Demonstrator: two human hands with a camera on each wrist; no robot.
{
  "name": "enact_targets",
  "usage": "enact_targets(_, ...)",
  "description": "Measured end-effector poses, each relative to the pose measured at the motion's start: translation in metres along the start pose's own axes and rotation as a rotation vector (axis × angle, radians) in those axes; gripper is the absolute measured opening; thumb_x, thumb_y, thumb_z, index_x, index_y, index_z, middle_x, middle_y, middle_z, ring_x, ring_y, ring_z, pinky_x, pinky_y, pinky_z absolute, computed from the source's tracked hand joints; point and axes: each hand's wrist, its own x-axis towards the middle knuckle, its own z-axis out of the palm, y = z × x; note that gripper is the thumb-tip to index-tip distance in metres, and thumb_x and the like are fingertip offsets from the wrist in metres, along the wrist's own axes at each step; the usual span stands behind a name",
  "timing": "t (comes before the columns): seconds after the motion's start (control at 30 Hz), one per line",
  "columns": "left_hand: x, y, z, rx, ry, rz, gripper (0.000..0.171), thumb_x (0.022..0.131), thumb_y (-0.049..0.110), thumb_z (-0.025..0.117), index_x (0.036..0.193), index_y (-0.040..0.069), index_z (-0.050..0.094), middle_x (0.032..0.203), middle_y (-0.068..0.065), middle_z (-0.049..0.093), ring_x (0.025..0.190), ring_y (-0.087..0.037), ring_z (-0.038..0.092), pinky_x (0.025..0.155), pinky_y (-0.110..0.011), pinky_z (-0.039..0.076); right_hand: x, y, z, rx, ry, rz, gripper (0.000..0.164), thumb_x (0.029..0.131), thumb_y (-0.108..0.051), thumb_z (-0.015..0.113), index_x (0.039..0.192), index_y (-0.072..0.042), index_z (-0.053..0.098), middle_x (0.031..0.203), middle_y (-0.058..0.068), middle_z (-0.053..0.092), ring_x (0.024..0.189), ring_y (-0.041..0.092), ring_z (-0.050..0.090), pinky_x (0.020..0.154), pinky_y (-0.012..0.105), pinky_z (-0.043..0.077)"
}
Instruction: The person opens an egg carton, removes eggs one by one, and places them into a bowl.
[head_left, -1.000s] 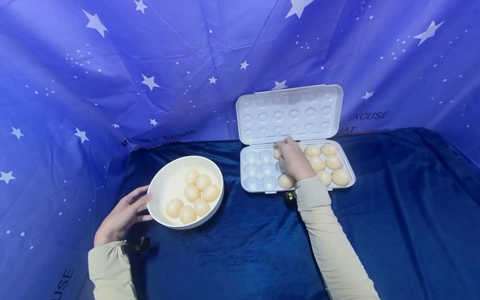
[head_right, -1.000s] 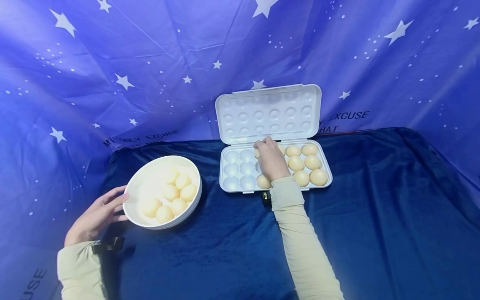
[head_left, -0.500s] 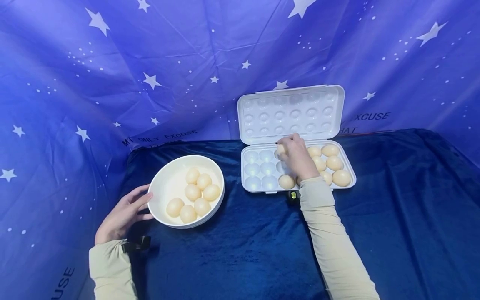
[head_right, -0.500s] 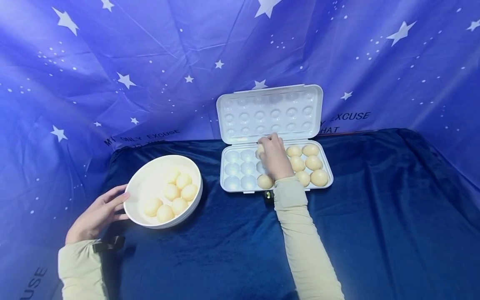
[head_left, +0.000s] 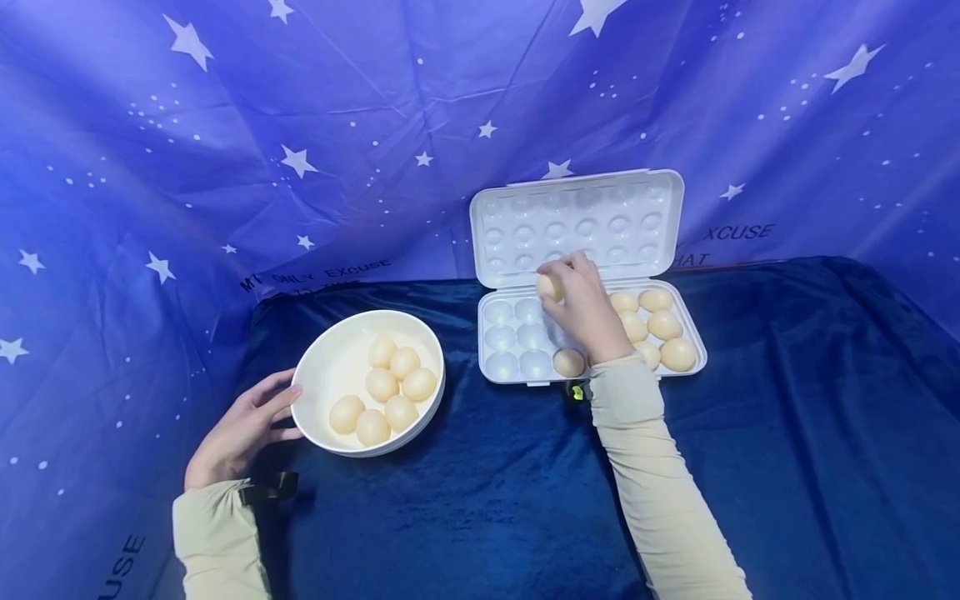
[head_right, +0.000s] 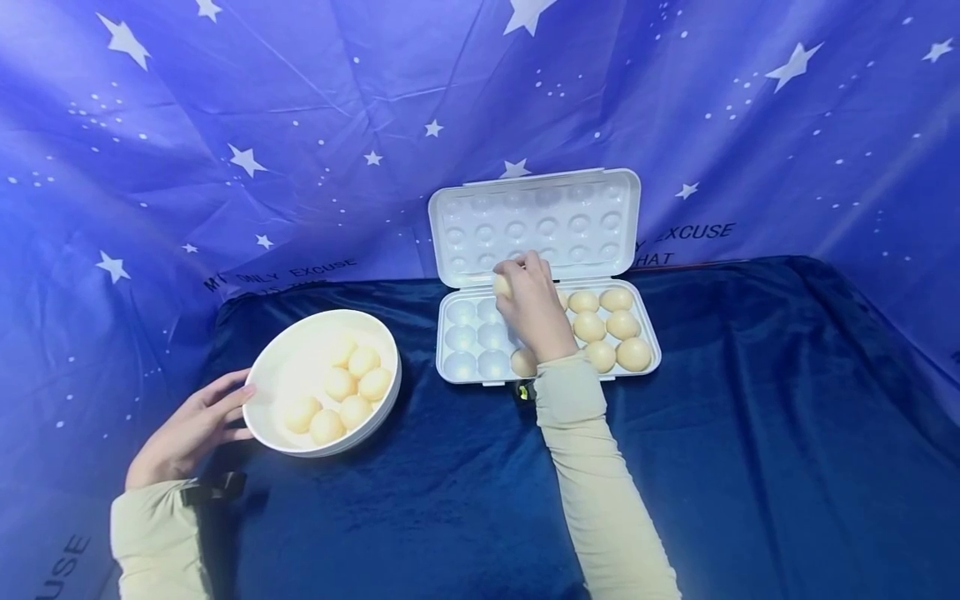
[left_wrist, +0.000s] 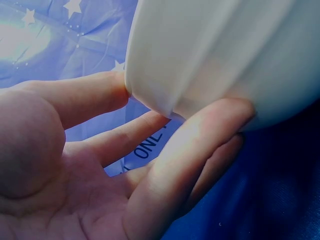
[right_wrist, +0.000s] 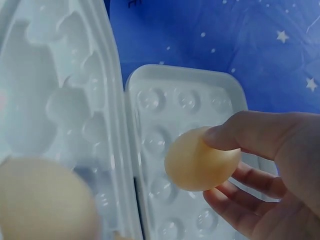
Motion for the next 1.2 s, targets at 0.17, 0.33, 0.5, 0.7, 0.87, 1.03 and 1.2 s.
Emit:
enact_targets(0.17,0.0,0.0,-0.001,0.0,-0.007,0.004,0.023,0.105,0.023,0.052,0.127,0.026,0.05,0.105,0.014,0.068,0.094,-0.004,0.068,0.078,-0.032,0.06,-0.001,-0.014,0.001,-0.004,0.007,-0.044,0.036,0.087,-0.001,0.069,0.122,0.002,0.062,0.123,0.021,0.053,0.116,0.038,0.046,0.102,0.049,0.042)
enact_targets(0.33,0.0,0.0,-0.002,-0.002,0.002,-0.006,0.024,0.105,0.022,0.051,0.128,0.025,0.049,0.105,0.014,0.068,0.094,-0.004,0.068,0.077,-0.032,0.06,-0.003,-0.03,0.004,0.003,-0.001,-0.111,0.036,0.086,-0.002,0.071,0.121,0.0,0.063,0.12,0.021,0.056,0.115,0.037,0.047,0.1,0.047,0.043)
enact_targets(0.5,0.0,0.001,-0.002,0.007,0.008,-0.017,0.031,0.105,0.024,0.052,0.135,0.019,0.046,0.105,0.015,0.067,0.095,-0.003,0.067,0.078,-0.031,0.06,-0.004,-0.046,0.01,-0.005,-0.009,-0.177,0.035,0.086,-0.002,0.07,0.12,-0.001,0.065,0.118,0.017,0.058,0.109,0.035,0.049,0.094,0.045,0.045)
enact_targets(0.7,0.0,0.003,-0.001,0.014,0.014,-0.034,0.035,0.105,0.026,0.053,0.137,0.017,0.044,0.105,0.015,0.067,0.095,-0.003,0.067,0.078,-0.031,0.06,-0.009,-0.062,0.017,-0.001,-0.018,-0.252,0.032,0.087,-0.003,0.071,0.118,-0.002,0.066,0.116,0.015,0.059,0.108,0.033,0.05,0.094,0.044,0.046)
enact_targets(0.87,0.0,0.004,-0.001,0.015,0.007,-0.032,0.039,0.104,0.027,0.054,0.14,0.014,0.042,0.105,0.015,0.067,0.095,-0.003,0.068,0.078,-0.031,0.06,-0.012,-0.073,0.023,0.005,-0.03,-0.311,0.029,0.089,-0.003,0.069,0.117,-0.002,0.066,0.115,0.015,0.06,0.108,0.032,0.051,0.095,0.043,0.047)
enact_targets(1.03,0.001,0.003,-0.001,0.02,0.001,-0.021,0.039,0.105,0.025,0.053,0.14,0.014,0.041,0.105,0.017,0.068,0.095,-0.004,0.068,0.078,-0.031,0.06,-0.016,-0.083,0.031,0.011,-0.045,-0.38,0.026,0.09,-0.004,0.068,0.116,-0.003,0.067,0.113,0.013,0.06,0.105,0.03,0.052,0.094,0.04,0.048)
enact_targets(1.2,0.0,0.002,-0.002,0.035,0.005,-0.012,0.044,0.105,0.026,0.052,0.143,0.01,0.038,0.105,0.017,0.067,0.095,-0.003,0.067,0.078,-0.031,0.06,-0.019,-0.094,0.044,0.033,-0.047,-0.45,0.026,0.09,-0.005,0.068,0.117,-0.005,0.067,0.114,0.009,0.059,0.104,0.025,0.051,0.092,0.035,0.048)
